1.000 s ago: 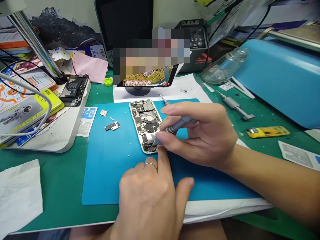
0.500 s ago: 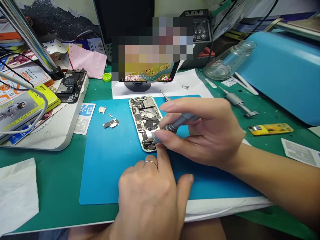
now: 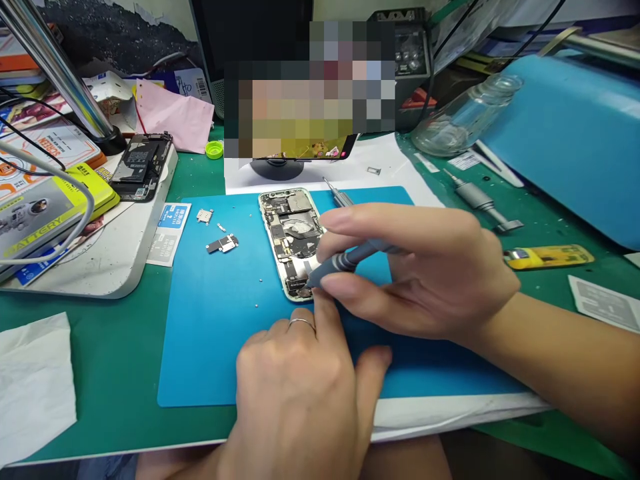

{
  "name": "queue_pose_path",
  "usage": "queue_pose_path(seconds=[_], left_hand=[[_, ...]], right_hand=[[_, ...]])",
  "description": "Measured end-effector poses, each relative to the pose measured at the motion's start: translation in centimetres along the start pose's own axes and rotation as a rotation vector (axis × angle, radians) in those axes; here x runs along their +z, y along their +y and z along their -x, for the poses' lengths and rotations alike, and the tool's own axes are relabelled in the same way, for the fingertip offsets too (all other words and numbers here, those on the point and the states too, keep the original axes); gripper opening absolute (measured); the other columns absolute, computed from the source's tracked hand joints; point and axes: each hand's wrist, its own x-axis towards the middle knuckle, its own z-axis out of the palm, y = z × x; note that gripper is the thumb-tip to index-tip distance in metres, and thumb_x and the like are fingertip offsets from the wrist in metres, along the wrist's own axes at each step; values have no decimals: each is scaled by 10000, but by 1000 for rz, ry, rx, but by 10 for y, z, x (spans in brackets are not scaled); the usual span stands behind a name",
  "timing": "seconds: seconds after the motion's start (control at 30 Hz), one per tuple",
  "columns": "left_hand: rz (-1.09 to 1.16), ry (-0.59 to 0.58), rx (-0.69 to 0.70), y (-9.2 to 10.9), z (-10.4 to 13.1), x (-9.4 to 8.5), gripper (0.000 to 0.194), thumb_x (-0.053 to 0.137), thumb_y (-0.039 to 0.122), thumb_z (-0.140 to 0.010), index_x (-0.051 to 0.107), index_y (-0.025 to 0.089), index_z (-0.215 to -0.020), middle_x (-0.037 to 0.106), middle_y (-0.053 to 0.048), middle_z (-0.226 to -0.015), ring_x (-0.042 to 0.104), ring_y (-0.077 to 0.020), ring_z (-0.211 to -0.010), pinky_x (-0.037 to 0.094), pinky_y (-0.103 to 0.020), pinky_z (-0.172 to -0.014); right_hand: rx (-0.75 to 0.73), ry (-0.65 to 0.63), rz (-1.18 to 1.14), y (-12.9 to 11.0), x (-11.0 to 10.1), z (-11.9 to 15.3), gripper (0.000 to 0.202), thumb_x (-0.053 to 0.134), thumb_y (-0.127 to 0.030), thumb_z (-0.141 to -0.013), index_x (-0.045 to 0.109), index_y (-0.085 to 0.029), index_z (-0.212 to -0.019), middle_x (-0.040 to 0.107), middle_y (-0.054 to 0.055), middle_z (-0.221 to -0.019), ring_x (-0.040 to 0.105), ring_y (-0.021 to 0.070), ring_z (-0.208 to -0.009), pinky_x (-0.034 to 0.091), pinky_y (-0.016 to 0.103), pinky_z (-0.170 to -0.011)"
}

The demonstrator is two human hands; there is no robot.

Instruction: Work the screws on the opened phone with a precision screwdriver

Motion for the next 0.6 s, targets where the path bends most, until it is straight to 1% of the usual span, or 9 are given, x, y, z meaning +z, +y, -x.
queue_pose_path(seconds=[0.1, 0.17, 0.23, 0.27, 0.33, 0.4, 0.47, 0.53, 0.6], left_hand=[[22, -12, -4, 0, 0, 0, 219, 850, 299, -787, 688, 174, -866, 679, 14, -646, 683, -211, -513, 473, -314, -436], [20, -8, -8, 1, 0, -1, 234, 856, 303, -779, 693, 170, -882, 681, 12, -649, 678, -216, -504, 464, -322, -426], [13, -4, -6, 1, 0, -1, 240, 859, 312, -779, 690, 167, -866, 679, 9, -645, 679, -215, -501, 465, -320, -427], [10, -2, -7, 1, 0, -1, 240, 859, 315, -780, 685, 167, -854, 680, 7, -645, 682, -214, -505, 466, -317, -428], [-3, 1, -10, 1, 0, -1, 245, 858, 320, -780, 684, 165, -854, 682, 5, -646, 687, -217, -511, 470, -317, -431], [-17, 1, -15, 1, 0, 0, 246, 857, 317, -777, 686, 160, -861, 680, 3, -639, 683, -221, -502, 472, -320, -429], [-20, -3, -10, 1, 0, 0, 240, 851, 310, -781, 689, 158, -872, 678, 2, -636, 682, -221, -499, 476, -316, -431], [-19, -2, -2, 1, 1, -1, 236, 840, 306, -787, 690, 160, -896, 676, 4, -637, 683, -218, -499, 482, -305, -438], [-44, -15, -2, 0, 1, -2, 210, 809, 297, -805, 683, 173, -917, 675, 6, -643, 687, -218, -509, 499, -296, -468]], right_hand=[[15, 0, -24, -3, 1, 1, 608, 532, -68, -963, 466, -249, -1540, 773, 87, -1232, 806, 173, -947, 699, 313, -832], [26, -17, -53, -5, 1, 0, 639, 517, -36, -948, 440, -210, -1558, 765, 99, -1224, 801, 156, -922, 691, 290, -816], [17, -13, -64, -5, 1, -1, 600, 549, -39, -954, 475, -196, -1528, 776, 88, -1156, 792, 144, -867, 681, 276, -801], [11, -14, -59, -5, 1, -2, 572, 571, -49, -961, 499, -207, -1507, 783, 75, -1122, 785, 142, -841, 675, 275, -787], [-17, -24, -39, -5, 0, -4, 503, 620, -114, -984, 541, -244, -1463, 793, 52, -1083, 759, 148, -786, 660, 287, -735], [-31, -44, -41, -5, -1, -6, 445, 639, -206, -1008, 555, -263, -1441, 796, 45, -1113, 736, 159, -778, 649, 308, -714], [-15, -47, -66, -6, -1, -7, 404, 599, -244, -1037, 549, -249, -1438, 783, 57, -1187, 743, 168, -858, 654, 323, -778], [26, -60, -97, -7, -1, -8, 365, 544, -217, -1058, 550, -227, -1423, 764, 66, -1243, 754, 156, -946, 653, 313, -861], [20, -63, -102, -6, 0, -9, 317, 526, -223, -1073, 567, -218, -1388, 763, 63, -1235, 751, 132, -914, 642, 291, -851]])
